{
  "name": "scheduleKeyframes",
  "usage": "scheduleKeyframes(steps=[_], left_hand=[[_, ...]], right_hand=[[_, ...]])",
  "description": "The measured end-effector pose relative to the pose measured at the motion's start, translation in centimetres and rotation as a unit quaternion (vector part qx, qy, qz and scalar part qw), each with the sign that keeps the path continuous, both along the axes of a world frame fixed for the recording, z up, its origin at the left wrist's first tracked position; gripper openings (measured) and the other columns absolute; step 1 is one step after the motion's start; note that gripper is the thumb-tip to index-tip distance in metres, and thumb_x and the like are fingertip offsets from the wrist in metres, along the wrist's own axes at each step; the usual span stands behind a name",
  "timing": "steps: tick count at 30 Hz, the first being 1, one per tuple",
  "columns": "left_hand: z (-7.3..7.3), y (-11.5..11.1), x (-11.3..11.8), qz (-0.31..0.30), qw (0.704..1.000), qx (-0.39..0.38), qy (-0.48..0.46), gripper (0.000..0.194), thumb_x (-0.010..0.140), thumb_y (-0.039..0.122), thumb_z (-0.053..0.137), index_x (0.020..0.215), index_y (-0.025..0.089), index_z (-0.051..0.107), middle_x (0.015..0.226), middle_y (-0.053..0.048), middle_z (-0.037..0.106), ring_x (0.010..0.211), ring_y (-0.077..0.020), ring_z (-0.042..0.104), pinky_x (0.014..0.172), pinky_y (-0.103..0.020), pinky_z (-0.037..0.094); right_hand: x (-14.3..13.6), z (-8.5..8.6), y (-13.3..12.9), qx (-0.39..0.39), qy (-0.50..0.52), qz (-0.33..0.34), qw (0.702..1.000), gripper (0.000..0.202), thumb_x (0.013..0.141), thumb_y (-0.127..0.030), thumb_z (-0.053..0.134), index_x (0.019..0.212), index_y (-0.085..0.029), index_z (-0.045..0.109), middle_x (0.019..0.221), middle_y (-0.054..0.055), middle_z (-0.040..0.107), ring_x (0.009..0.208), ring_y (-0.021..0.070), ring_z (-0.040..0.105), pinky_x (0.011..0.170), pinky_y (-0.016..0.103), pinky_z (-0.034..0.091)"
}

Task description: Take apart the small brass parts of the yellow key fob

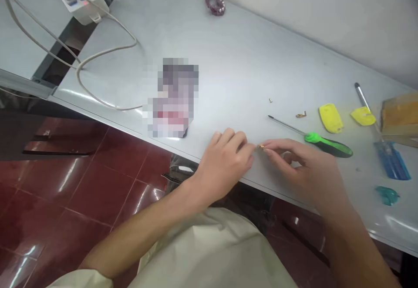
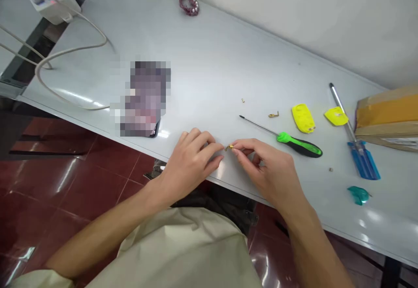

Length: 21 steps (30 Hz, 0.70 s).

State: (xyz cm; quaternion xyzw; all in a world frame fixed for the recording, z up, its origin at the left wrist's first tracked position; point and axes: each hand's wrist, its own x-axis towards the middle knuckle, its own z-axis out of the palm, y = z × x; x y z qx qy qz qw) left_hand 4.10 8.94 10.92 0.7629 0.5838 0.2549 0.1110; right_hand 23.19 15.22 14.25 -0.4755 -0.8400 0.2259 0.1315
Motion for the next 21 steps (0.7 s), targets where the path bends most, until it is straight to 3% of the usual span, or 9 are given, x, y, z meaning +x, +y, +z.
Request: scheduleKeyframes(steps=[5,9,15,21], left_hand=[[-0.4,-1.0,-0.3,-0.058,0.993,0.069,0.079,0.036,0.102,0.028,0.047,0.129,0.01,0.062,0.122,-0.011,0.065,0.107,-0.0229,0.054,0.084,-0.036,0.038],[-0.3,-1.4,-0.5,-0.082,0.986,0.062,0.134,0.045,0.103,0.035,0.042,0.138,0.01,0.058,0.142,-0.012,0.056,0.122,-0.0245,0.049,0.095,-0.037,0.038],[0.0,-1.2,-0.2,-0.082,0.985,0.028,0.147,0.049,0.104,0.037,0.036,0.142,0.011,0.054,0.147,-0.009,0.053,0.128,-0.0243,0.046,0.1,-0.037,0.037],[-0.1,-1.3,-0.2,-0.08,0.988,0.02,0.128,0.047,0.103,0.038,0.04,0.14,0.015,0.056,0.147,-0.01,0.053,0.13,-0.0261,0.047,0.102,-0.038,0.036]], right_hand=[[0.1,0.0,0.8,0.045,-0.019,0.033,0.998,0.014,0.094,-0.032,0.06,0.098,-0.023,0.069,0.086,-0.001,0.073,0.055,0.0084,0.057,0.056,0.024,0.046],[0.0,0.1,1.4,0.058,-0.037,0.054,0.996,0.015,0.094,-0.032,0.058,0.099,-0.022,0.069,0.09,0.001,0.073,0.056,0.0093,0.057,0.057,0.025,0.047],[-0.2,0.3,2.5,0.074,-0.047,0.109,0.99,0.01,0.094,-0.027,0.059,0.096,-0.021,0.066,0.096,-0.001,0.073,0.055,0.0059,0.052,0.057,0.022,0.044],[-0.2,0.8,3.8,0.021,-0.07,0.128,0.989,0.016,0.095,-0.035,0.054,0.093,-0.024,0.066,0.091,-0.001,0.071,0.057,0.0094,0.052,0.061,0.026,0.044]])
